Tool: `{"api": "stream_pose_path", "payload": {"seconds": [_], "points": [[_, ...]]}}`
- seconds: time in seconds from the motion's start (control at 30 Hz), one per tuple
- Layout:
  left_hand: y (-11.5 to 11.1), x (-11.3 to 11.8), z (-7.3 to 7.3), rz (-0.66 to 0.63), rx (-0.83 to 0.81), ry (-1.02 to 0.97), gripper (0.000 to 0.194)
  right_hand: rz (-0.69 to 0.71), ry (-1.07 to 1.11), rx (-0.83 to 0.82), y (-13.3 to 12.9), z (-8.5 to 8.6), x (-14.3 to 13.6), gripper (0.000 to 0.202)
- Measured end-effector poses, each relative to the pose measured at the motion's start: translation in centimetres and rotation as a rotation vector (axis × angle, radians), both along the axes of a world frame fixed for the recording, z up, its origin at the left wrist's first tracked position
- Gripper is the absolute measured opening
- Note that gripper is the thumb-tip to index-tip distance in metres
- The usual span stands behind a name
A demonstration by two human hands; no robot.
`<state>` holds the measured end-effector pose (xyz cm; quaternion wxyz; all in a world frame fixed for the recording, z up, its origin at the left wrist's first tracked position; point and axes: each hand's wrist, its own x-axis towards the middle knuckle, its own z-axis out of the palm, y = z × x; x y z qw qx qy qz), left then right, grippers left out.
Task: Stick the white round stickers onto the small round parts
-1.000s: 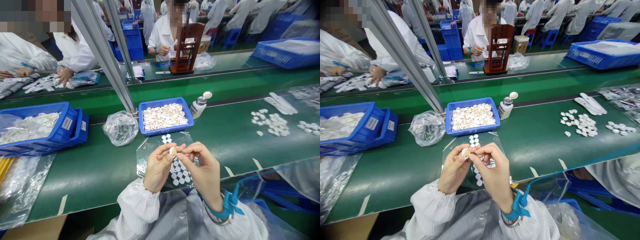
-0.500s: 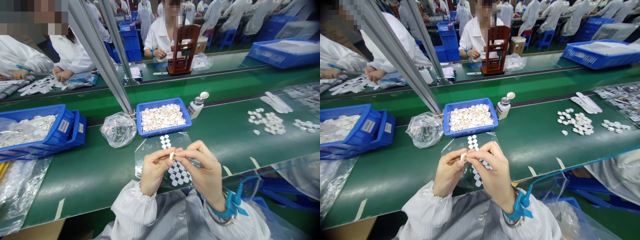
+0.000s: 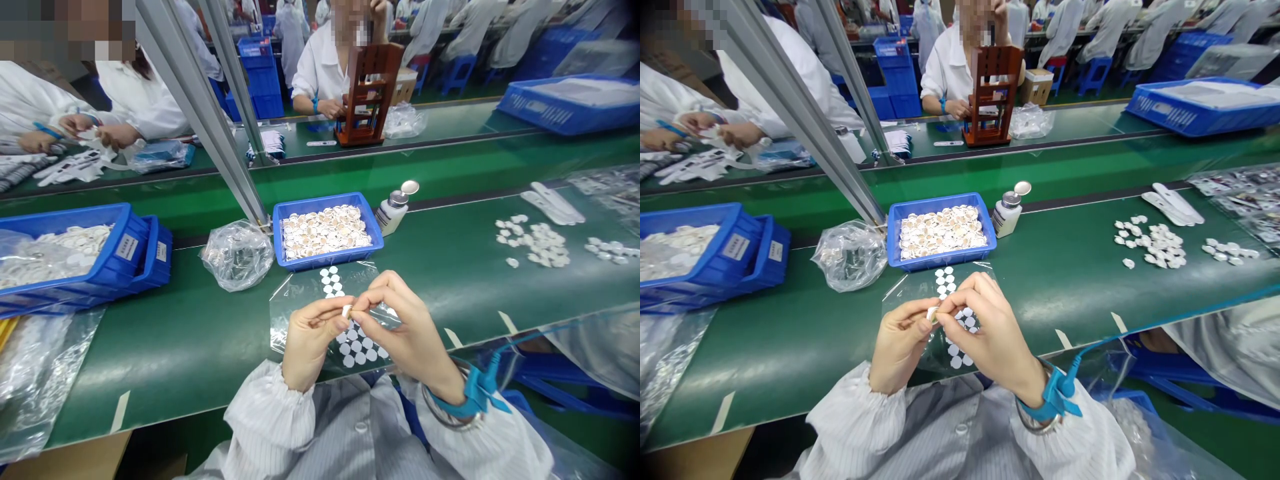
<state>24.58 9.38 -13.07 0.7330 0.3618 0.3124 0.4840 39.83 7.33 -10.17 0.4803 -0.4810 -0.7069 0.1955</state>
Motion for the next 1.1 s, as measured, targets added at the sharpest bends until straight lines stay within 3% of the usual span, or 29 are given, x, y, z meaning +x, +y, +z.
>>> {"api": "stream_pose_path", "payload": {"seconds": [0.17,0.5,0.6,0.7,0.8,0.83,0.9,0.97,1.03,1.1], "points": [[-0.1,0.0,0.2,-0.014,0.009,0.003,0.023,-0.046,0.025,0.028,0.0,-0.3,0.2,0.007],[-0.2,-0.4,0.0,-0.047,0.022,0.037,0.021,0.023,-0.077,0.040,0.0,0.0,1.0,0.005],[-0.5,-0.2,0.2,-0.036,-0.010,0.003,0.020,-0.003,-0.121,0.115,0.1,0.0,0.6,0.009],[-0.7,0.7,0.4,-0.045,-0.151,-0.138,0.021,-0.144,-0.205,0.302,-0.1,-0.1,-0.1,0.015],[-0.7,1.7,0.0,-0.024,-0.449,-0.282,0.010,-0.232,-0.169,0.435,-0.9,-0.7,-0.1,0.018],[-0.6,1.9,-0.2,0.012,-0.551,-0.294,0.006,-0.248,-0.114,0.438,-1.4,-1.1,0.3,0.018],[-0.2,1.8,-0.8,0.107,-0.697,-0.279,0.021,-0.327,0.009,0.376,-3.0,-2.6,1.8,0.018],[0.4,1.2,-1.3,0.183,-0.740,-0.256,0.029,-0.514,0.061,0.254,-5.3,-4.9,4.0,0.015],[0.9,0.3,-1.8,0.238,-0.727,-0.239,0.030,-0.790,-0.043,0.106,-8.0,-7.9,6.5,0.010],[1.4,-0.4,-2.1,0.283,-0.722,-0.221,0.030,-1.021,-0.277,-0.071,-10.8,-11.1,8.8,0.017]]}}
